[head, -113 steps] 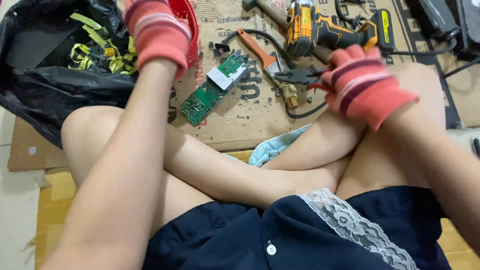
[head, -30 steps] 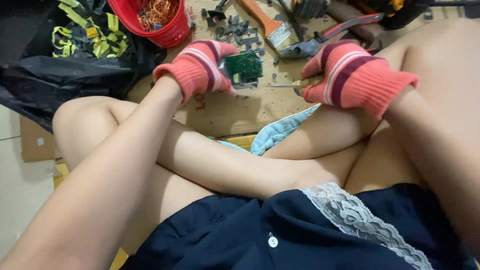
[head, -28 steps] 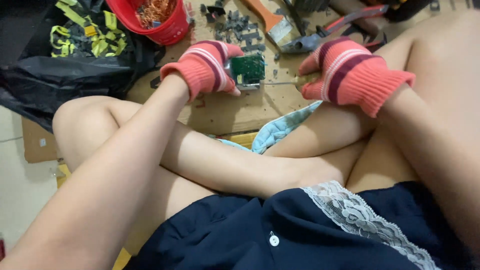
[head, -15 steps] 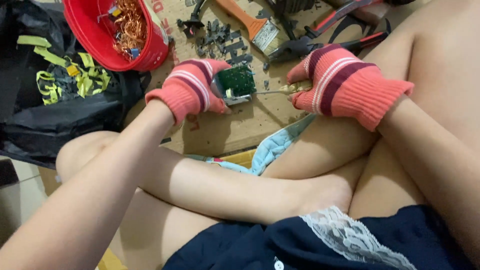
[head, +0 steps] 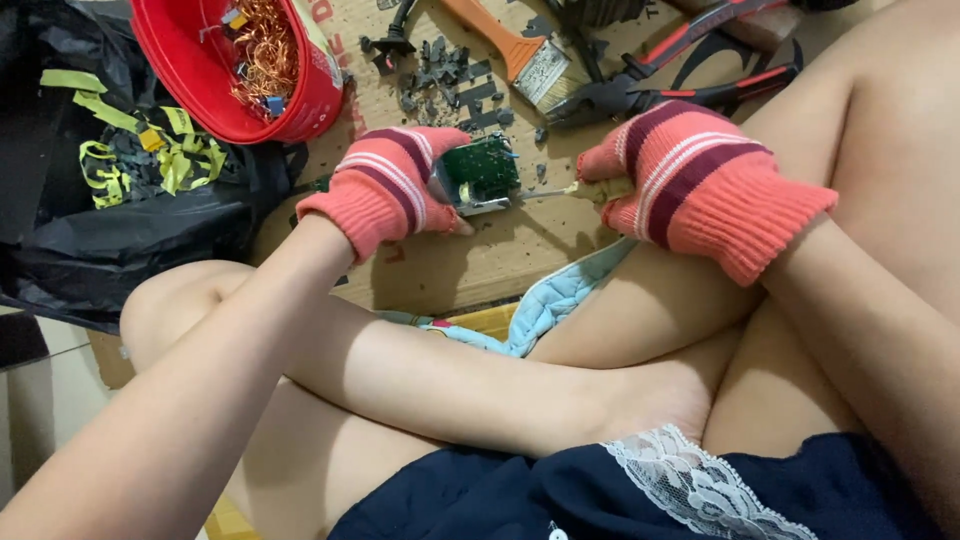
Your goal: The person sits on the floor and uses a screwdriver to remove screws from a small green circuit board. They then use a knife to pry off a component and place the removed parts into a black plastic bag.
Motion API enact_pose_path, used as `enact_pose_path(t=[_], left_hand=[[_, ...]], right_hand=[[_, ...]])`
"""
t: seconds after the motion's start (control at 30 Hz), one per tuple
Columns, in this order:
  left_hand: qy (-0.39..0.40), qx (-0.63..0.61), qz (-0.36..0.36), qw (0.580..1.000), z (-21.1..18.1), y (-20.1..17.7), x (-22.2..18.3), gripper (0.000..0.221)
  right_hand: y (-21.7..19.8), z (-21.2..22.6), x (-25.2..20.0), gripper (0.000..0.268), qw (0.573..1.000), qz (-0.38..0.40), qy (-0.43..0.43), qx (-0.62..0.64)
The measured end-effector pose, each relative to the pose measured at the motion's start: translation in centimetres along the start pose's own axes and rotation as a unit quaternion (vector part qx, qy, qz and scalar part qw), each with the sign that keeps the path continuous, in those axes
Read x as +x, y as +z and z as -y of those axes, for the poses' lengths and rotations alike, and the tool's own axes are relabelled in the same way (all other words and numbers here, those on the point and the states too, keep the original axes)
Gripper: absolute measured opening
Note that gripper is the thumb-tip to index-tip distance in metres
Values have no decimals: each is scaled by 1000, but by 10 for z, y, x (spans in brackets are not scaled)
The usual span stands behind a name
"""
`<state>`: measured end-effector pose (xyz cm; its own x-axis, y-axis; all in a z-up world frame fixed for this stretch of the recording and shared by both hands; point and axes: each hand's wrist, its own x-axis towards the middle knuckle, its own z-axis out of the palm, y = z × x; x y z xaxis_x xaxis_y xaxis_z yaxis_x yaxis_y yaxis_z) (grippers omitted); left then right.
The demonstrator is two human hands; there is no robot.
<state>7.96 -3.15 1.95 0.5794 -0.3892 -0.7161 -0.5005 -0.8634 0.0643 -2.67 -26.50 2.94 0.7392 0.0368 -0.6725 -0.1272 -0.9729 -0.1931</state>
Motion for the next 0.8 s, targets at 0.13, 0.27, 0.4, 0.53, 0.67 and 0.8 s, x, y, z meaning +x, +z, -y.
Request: enact_pose_path(t=[0.13,0.27,0.4,0.53,0.67,0.8], left_hand=[[13,-12,-13,1000,4,3,2,108],[24,1,-26,999,8,6,5,110],[25,-3,-22,999,6,3,2,109],[43,1,-21,999,10,9,8,109],[48,-2,-28,998,6,7,5,106],[83,-37,-28,995,9,1,-8,79]], right_hand=[[6,-6,2,55,999,-8,-29,-29],[13,-13,2,55,996,-47,-72,-17],[8,-7,1,54,997,-34,-62,-43],[17,-14,7,54,994,-69,-87,-4],[21,-14,9,47,984,-98,-142,-53],[-5,4,-12,28,987,-66,-147,9]])
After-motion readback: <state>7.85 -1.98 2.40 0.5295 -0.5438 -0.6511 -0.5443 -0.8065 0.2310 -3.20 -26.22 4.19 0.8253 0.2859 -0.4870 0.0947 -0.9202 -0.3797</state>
